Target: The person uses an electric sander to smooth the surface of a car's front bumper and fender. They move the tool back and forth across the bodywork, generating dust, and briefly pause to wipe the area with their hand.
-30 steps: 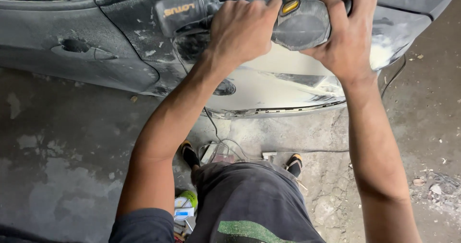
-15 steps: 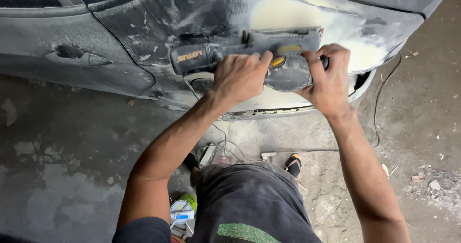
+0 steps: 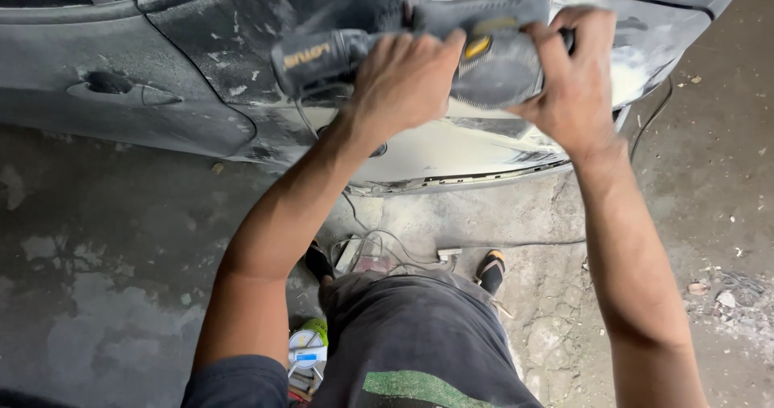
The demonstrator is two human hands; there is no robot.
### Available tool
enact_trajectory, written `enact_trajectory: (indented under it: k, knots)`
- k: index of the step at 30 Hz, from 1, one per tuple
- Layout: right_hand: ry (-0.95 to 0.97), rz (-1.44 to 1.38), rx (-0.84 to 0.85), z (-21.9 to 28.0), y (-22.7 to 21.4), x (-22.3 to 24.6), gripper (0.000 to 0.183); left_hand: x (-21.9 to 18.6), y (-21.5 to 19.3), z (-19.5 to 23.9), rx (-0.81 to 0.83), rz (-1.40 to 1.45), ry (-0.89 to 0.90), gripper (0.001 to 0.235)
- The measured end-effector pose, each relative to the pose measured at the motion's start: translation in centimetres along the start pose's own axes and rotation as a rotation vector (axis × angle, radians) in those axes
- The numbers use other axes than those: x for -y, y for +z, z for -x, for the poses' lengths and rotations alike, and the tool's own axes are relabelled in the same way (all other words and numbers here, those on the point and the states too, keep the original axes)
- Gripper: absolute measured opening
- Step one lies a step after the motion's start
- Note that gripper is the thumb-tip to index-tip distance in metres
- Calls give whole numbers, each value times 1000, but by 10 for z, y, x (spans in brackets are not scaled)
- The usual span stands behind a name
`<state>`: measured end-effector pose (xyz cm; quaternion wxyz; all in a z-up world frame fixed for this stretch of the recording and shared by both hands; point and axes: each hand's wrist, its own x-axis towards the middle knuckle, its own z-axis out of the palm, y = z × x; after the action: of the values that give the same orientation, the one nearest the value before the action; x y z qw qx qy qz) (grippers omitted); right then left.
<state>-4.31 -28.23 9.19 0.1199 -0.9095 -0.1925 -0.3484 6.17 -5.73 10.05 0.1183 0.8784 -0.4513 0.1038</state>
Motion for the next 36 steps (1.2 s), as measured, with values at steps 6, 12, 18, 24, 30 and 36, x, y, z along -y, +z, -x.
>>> enact_trajectory:
  k: [6,12,18,24,30,36]
  knots:
    - [52,40,115,48,6,21,74,-24,49,49,126,154,-66,22]
    - [14,83,101,45,19,0,75,-20,56,40,25,75,-73,31]
    - [-121,33,29,-36,-8,0,70,12,17,11,-75,40,-126,38]
    - [-187,13,-11,-60,-9,13,67,26,-10,21,-303,-16,19,39]
    - [-87,29,68,-5,16,13,70,30,41,41,-311,-32,249,30]
    - [72,-15,50,25,21,34,75,13,22,54,-195,18,307,35]
